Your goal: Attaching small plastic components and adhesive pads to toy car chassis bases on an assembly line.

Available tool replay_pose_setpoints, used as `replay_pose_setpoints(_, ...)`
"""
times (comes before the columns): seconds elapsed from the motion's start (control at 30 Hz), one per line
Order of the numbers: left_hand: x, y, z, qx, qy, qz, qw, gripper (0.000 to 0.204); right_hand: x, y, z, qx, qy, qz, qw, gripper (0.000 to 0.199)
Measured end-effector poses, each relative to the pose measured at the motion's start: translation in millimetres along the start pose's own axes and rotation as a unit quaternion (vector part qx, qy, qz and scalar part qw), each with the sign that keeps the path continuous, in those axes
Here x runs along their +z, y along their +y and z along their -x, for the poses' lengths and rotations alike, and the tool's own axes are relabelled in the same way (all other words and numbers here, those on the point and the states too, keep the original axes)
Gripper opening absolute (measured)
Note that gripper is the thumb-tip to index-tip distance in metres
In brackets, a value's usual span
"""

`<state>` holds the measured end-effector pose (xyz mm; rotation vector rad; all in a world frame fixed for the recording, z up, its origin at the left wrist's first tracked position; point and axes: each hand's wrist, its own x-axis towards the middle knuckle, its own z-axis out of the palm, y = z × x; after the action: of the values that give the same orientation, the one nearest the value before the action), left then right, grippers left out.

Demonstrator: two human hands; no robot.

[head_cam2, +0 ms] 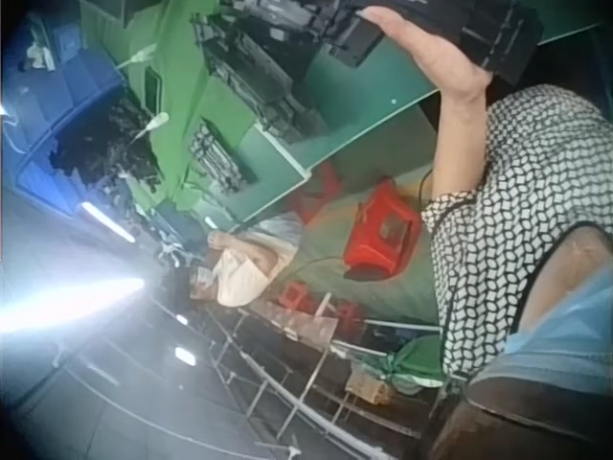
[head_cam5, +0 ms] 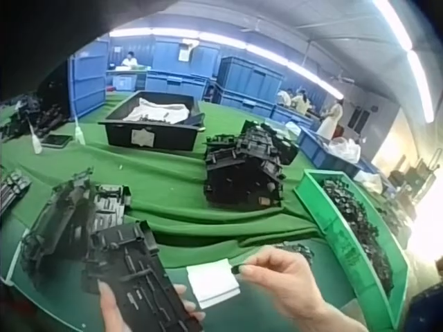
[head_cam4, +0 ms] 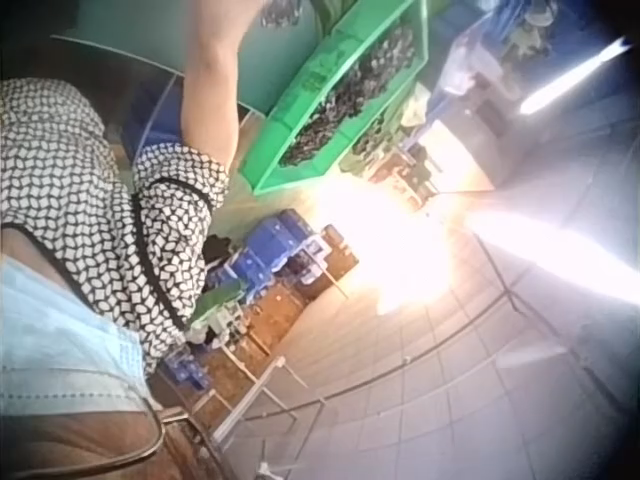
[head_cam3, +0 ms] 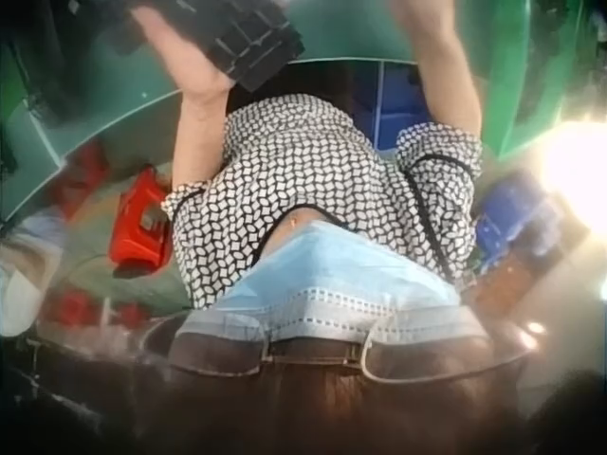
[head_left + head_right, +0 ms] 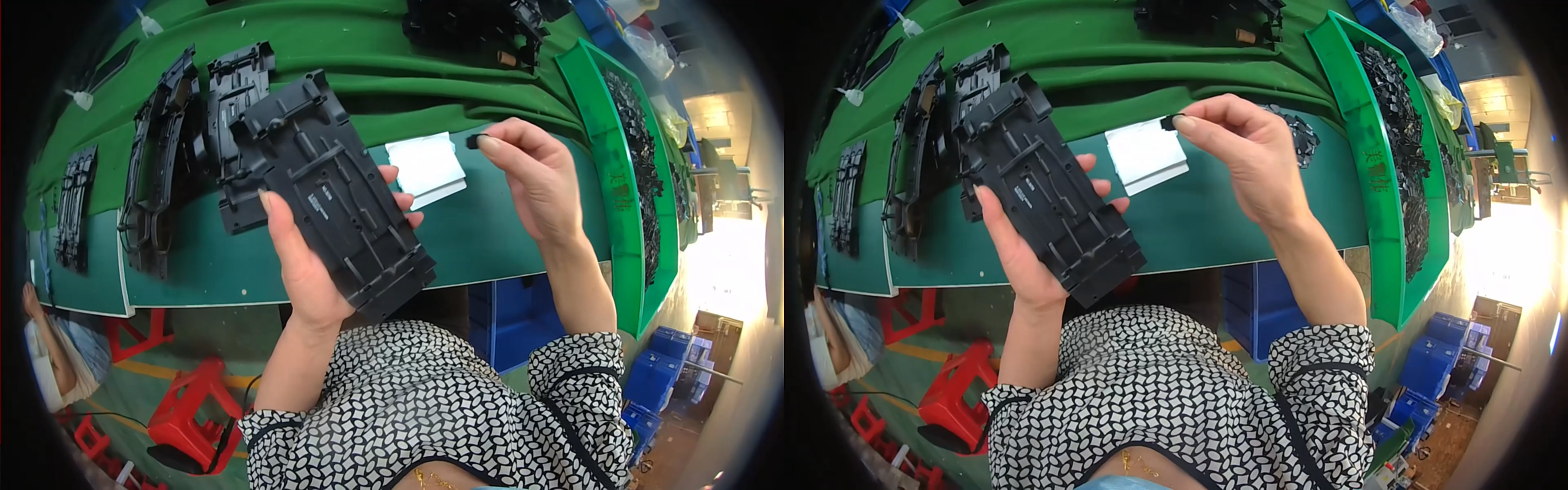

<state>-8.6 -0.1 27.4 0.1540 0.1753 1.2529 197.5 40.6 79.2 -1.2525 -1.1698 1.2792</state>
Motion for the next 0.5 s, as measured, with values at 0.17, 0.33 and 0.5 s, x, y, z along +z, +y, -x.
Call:
replay_pose_setpoints(0.17, -7, 3, -8, -0.019, -0.028, -0.036, 0.999, 0.083, 12, -11, 42, -0.106, -0.059, 0.087, 0.989, 0.008)
replay_pose_setpoints(0.33, 5, -6, -13, 0.019, 0.037, -0.106, 0.993, 0.085, 29, -1, 61, -0.47, -0.126, 0.331, 0.808, 0.03)
replay_pose_setpoints(0.5, 6, -4, -8, 0.028, 0.063, -0.125, 0.99, 0.083, 41, 15, 74, -0.561, -0.157, 0.411, 0.701, 0.041)
